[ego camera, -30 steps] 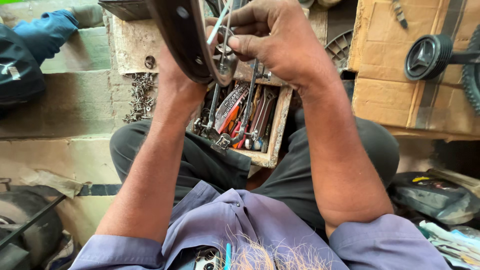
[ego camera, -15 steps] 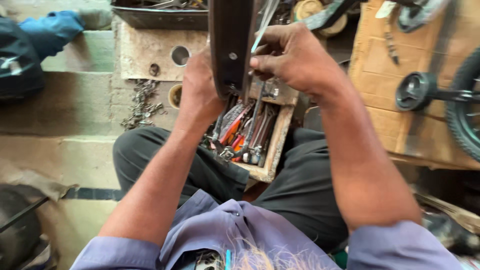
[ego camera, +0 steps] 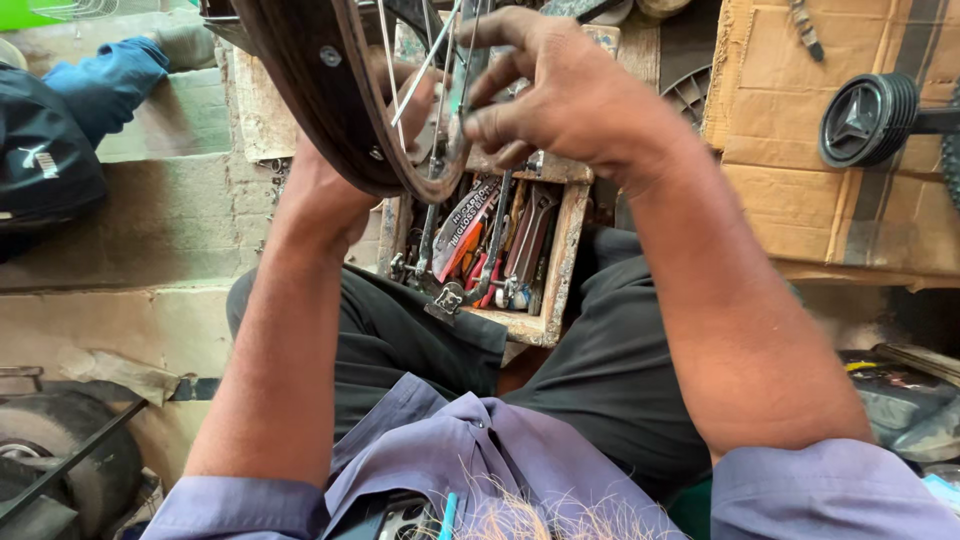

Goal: The person sits on the floor of a bicycle repair shop with a small bicycle wheel clamped in a truing stand. They spin the wheel, use a spoke wrench to turn spoke nipples, and check the rim alignment by hand as they adjust the spokes.

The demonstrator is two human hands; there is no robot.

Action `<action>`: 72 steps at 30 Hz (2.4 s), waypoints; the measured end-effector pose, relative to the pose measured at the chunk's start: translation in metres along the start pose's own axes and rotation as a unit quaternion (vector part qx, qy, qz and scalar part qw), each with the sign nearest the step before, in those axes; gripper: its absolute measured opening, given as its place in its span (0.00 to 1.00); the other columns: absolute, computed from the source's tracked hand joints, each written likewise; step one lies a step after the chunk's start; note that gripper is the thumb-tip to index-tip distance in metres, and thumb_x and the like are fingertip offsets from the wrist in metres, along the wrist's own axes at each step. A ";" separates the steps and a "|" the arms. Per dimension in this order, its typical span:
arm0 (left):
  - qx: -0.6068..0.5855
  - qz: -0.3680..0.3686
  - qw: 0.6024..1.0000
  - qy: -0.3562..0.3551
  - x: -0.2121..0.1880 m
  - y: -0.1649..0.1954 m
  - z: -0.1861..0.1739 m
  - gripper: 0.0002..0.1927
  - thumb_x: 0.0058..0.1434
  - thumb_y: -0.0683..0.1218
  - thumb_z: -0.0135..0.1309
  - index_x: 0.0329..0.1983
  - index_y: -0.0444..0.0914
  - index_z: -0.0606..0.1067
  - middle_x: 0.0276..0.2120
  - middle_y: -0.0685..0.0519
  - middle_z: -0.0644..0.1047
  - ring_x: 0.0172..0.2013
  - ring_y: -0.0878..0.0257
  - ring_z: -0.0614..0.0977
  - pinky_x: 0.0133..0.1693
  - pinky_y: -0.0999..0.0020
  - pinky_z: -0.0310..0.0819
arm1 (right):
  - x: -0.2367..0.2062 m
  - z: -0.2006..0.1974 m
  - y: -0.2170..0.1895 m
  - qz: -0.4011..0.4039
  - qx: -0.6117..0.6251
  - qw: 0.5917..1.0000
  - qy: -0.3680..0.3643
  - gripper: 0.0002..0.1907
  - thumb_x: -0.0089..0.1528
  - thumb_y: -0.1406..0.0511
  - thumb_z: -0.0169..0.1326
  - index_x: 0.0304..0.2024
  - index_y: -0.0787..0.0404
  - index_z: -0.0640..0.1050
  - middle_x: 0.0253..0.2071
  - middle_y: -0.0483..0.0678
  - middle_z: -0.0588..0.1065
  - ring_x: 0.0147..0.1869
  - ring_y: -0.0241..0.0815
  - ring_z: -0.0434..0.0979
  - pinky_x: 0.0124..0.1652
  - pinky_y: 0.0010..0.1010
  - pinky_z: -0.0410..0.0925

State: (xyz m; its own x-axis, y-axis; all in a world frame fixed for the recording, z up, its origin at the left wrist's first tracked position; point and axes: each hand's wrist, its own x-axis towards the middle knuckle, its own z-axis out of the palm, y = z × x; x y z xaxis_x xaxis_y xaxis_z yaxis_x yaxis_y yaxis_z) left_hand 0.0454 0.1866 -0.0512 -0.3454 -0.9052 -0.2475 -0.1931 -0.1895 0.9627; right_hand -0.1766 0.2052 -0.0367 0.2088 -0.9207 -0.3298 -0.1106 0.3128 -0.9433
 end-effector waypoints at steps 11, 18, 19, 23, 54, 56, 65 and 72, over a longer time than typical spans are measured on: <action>0.145 0.078 0.986 -0.040 0.011 0.020 -0.012 0.16 0.71 0.55 0.60 0.47 0.38 0.81 0.31 0.60 0.78 0.31 0.71 0.77 0.31 0.73 0.70 | 0.015 0.014 0.010 0.026 -0.024 0.999 0.028 0.16 0.60 0.72 0.62 0.51 0.70 0.78 0.40 0.52 0.81 0.36 0.41 0.85 0.36 0.31 0.81; 0.064 0.101 0.993 -0.021 0.006 0.021 -0.020 0.16 0.67 0.52 0.68 0.42 0.34 0.79 0.28 0.59 0.75 0.29 0.70 0.75 0.29 0.71 0.68 | 0.006 -0.004 0.003 -0.021 -0.062 0.995 -0.072 0.21 0.56 0.64 0.67 0.51 0.62 0.80 0.39 0.46 0.81 0.39 0.34 0.81 0.40 0.27 0.76; 0.051 0.052 0.997 -0.034 0.006 0.023 -0.021 0.15 0.66 0.52 0.67 0.42 0.35 0.80 0.27 0.58 0.76 0.28 0.69 0.75 0.29 0.71 0.67 | 0.007 0.000 0.001 0.032 -0.058 0.997 -0.051 0.18 0.59 0.62 0.66 0.49 0.61 0.82 0.39 0.45 0.82 0.39 0.33 0.82 0.41 0.27 0.77; 0.101 0.076 0.990 -0.067 0.010 0.026 -0.016 0.15 0.68 0.52 0.65 0.45 0.35 0.81 0.33 0.58 0.77 0.34 0.70 0.76 0.35 0.71 0.70 | 0.010 0.011 -0.004 -0.068 -0.130 0.989 -0.001 0.18 0.57 0.64 0.68 0.48 0.66 0.82 0.39 0.50 0.82 0.40 0.37 0.81 0.40 0.30 0.74; 0.215 0.239 0.937 -0.138 0.032 0.011 -0.012 0.20 0.74 0.57 0.61 0.47 0.33 0.80 0.37 0.53 0.82 0.37 0.67 0.82 0.39 0.67 0.75 | 0.034 -0.002 0.035 0.043 -0.059 0.997 -0.013 0.15 0.59 0.66 0.61 0.48 0.63 0.79 0.39 0.47 0.82 0.42 0.39 0.85 0.42 0.30 0.81; 0.290 0.246 0.925 -0.025 0.033 0.005 -0.004 0.24 0.68 0.58 0.67 0.40 0.30 0.78 0.29 0.50 0.79 0.31 0.64 0.79 0.32 0.65 0.72 | 0.031 -0.009 0.032 -0.016 -0.086 0.995 -0.057 0.16 0.59 0.67 0.63 0.48 0.66 0.79 0.41 0.48 0.81 0.44 0.39 0.84 0.44 0.30 0.80; 0.147 0.148 0.968 -0.138 0.024 0.009 -0.017 0.15 0.76 0.51 0.58 0.41 0.33 0.75 0.30 0.55 0.73 0.32 0.69 0.73 0.34 0.67 0.66 | 0.027 0.002 0.017 0.024 -0.147 0.989 -0.013 0.19 0.61 0.58 0.65 0.49 0.62 0.81 0.41 0.47 0.82 0.44 0.39 0.84 0.45 0.32 0.77; 0.153 0.320 0.930 -0.093 0.023 0.008 -0.009 0.13 0.79 0.45 0.54 0.53 0.29 0.71 0.45 0.52 0.74 0.45 0.64 0.75 0.47 0.64 0.72 | 0.026 -0.014 0.030 -0.032 -0.047 0.993 -0.106 0.19 0.62 0.58 0.63 0.52 0.59 0.80 0.46 0.45 0.83 0.48 0.38 0.84 0.50 0.31 0.78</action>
State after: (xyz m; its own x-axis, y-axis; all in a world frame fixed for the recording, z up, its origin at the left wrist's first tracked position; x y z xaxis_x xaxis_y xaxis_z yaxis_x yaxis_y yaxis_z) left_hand 0.0445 0.1604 -0.0483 -0.6270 -0.7084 0.3241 -0.1360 0.5092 0.8498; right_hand -0.1879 0.1872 -0.0726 0.4161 -0.8654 -0.2792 -0.1791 0.2230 -0.9582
